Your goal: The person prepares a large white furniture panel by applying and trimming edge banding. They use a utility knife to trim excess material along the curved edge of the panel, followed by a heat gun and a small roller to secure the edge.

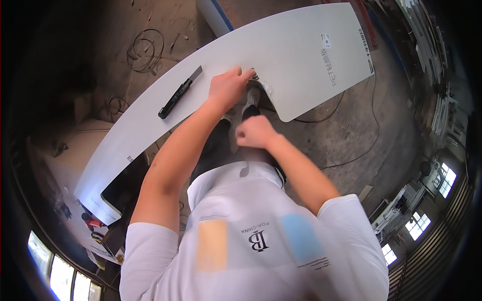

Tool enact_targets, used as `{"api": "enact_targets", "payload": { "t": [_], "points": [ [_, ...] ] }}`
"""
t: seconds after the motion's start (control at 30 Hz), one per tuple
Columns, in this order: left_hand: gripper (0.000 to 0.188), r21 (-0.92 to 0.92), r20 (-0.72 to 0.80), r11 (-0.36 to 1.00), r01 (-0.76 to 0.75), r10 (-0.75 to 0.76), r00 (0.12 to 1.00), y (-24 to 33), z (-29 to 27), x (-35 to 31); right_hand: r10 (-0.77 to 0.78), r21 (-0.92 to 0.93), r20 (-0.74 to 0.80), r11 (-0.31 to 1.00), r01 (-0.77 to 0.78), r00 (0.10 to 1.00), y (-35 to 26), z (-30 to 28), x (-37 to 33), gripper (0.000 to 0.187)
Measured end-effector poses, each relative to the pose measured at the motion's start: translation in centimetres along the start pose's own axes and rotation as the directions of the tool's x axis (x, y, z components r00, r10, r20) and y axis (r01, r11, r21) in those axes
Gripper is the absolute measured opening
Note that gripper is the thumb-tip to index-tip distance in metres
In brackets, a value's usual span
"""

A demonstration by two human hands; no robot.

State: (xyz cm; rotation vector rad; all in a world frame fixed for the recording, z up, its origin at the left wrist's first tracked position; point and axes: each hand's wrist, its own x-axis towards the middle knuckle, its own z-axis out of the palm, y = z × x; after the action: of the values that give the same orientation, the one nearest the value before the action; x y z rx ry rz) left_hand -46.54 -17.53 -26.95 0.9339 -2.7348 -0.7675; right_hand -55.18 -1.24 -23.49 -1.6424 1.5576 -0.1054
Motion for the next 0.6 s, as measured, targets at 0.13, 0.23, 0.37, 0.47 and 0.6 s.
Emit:
{"api": "enact_targets", "payload": {
  "t": [0.13, 0.23, 0.37, 0.47, 0.6],
  "points": [
    [0.029, 0.009, 0.007, 1.0, 0.0, 0.0, 1.0, 0.0, -0.1, -0.2, 0.216, 0.198, -0.49, 0.971, -0.133, 0.845, 0.4, 0.4, -1.3, 0.018],
    [0.029, 0.016, 0.0, 1.0, -0.007, 0.007, 1.0, -0.1, 0.0, -0.3, 0.44, 0.337, -0.613, 0.897, -0.287, 0.657, 2.9, -3.1, -1.2, 0.023],
    [0.029, 0.019, 0.003, 1.0, -0.022, 0.022, 1.0, 0.1, 0.1, -0.3, 0.378, 0.179, -0.71, 0.913, -0.366, 0.594, 5.8, -4.9, -0.3, 0.03],
    [0.029, 0.011, -0.016, 1.0, -0.02, 0.02, 1.0, 0.1, 0.3, -0.2, 0.392, 0.183, -0.643, 0.913, -0.366, 0.658, 6.6, -5.3, -0.1, 0.028],
    [0.029, 0.017, -0.013, 1.0, -0.013, 0.013, 1.0, -0.1, 0.1, -0.2, 0.403, 0.139, -0.589, 0.904, -0.403, 0.7, 6.3, -5.7, 0.0, 0.021]
  ]
}}
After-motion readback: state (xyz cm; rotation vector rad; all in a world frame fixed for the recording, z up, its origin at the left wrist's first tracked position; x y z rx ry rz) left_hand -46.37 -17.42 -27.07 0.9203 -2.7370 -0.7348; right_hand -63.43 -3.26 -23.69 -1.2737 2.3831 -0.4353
